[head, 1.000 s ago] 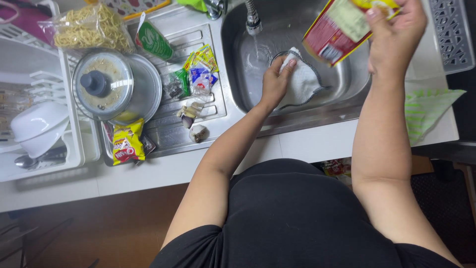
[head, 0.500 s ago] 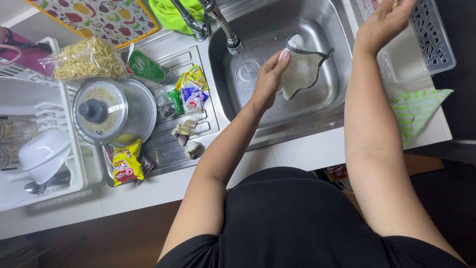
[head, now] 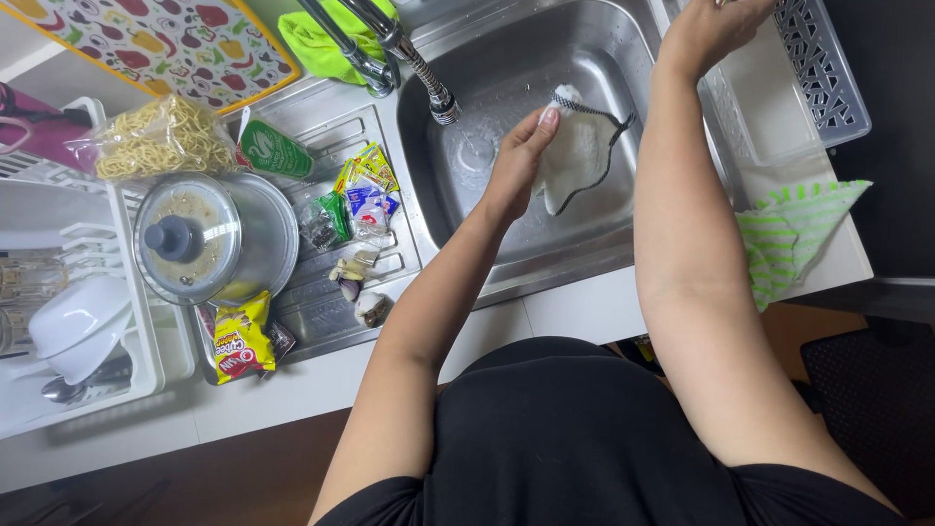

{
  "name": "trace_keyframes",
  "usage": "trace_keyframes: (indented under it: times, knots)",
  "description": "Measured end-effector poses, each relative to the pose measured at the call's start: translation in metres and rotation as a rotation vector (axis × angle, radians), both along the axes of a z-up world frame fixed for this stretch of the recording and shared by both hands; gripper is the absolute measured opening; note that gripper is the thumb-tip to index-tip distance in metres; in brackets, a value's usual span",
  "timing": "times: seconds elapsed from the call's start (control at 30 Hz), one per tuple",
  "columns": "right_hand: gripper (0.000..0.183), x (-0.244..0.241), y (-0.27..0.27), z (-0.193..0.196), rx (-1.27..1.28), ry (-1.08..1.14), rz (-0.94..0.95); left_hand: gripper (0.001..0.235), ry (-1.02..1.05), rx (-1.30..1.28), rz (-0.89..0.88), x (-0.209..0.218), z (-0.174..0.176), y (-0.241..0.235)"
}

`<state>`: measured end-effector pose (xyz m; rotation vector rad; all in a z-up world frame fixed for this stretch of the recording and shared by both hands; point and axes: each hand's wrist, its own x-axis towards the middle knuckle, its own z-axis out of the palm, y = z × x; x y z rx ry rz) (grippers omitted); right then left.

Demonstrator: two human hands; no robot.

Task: The person stands at a kitchen sink and washes various packaged food items and vegetables. They rinse a yellow packet of oyster sauce, a small white packet, and a yellow packet of magic sauce under running water, then wipe them dry with a cloth. The person also washes garlic cloves and ginger pieces by hand under the tap.

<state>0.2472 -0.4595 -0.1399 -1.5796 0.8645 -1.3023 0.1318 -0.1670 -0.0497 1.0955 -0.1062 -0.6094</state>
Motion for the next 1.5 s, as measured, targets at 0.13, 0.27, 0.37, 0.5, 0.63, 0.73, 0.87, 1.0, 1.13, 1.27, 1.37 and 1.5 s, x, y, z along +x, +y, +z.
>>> trace_keyframes:
  times: [0.13,0.27,0.37,0.5,0.63,0.73,0.87,1.0,1.13,1.27,1.37,1.5]
  knots:
    - [0.048,-0.02,-0.004,-0.007,0.032,0.008,0.101,0.042,-0.007,-0.027,0.032,-0.002,0.003,-0.004]
    - [0.059,-0.102,0.074,0.046,-0.156,-0.139,0.353,0.041,-0.016,0.02,0.054,-0.017,-0.01,0.011]
    - [0.057,-0.157,0.129,0.057,0.104,-0.135,0.899,0.041,-0.08,0.012,0.034,-0.023,-0.018,0.028]
    - [0.054,-0.195,0.174,0.055,0.49,0.08,1.554,0.044,-0.199,0.098,0.047,-0.052,-0.029,0.06]
    - [0.034,-0.2,0.2,0.069,0.473,0.263,1.568,0.046,-0.295,0.301,0.123,-0.06,-0.039,0.095]
    - [0.027,-0.204,0.21,0.083,0.499,0.282,1.529,0.044,-0.433,0.637,0.196,-0.067,-0.021,0.122]
    - [0.022,-0.207,0.204,0.073,0.503,0.256,1.453,0.037,-0.568,0.931,0.408,-0.077,-0.014,0.167]
    - [0.024,-0.204,0.204,0.078,0.541,0.167,1.447,0.032,-0.492,0.996,0.488,-0.087,-0.014,0.218]
    - [0.039,-0.215,0.22,0.122,0.573,0.131,1.558,0.027,-0.477,0.988,0.718,-0.102,0.007,0.271]
    - [0.056,-0.231,0.254,0.147,0.456,0.141,1.736,0.026,-0.504,1.372,0.728,-0.11,0.015,0.296]
    - [0.061,-0.236,0.279,0.138,0.176,0.344,1.795,0.029,-0.482,1.476,0.674,-0.11,0.006,0.292]
    - [0.06,-0.241,0.296,0.11,-0.614,0.782,1.714,0.049,-0.488,1.633,0.549,-0.101,0.012,0.272]
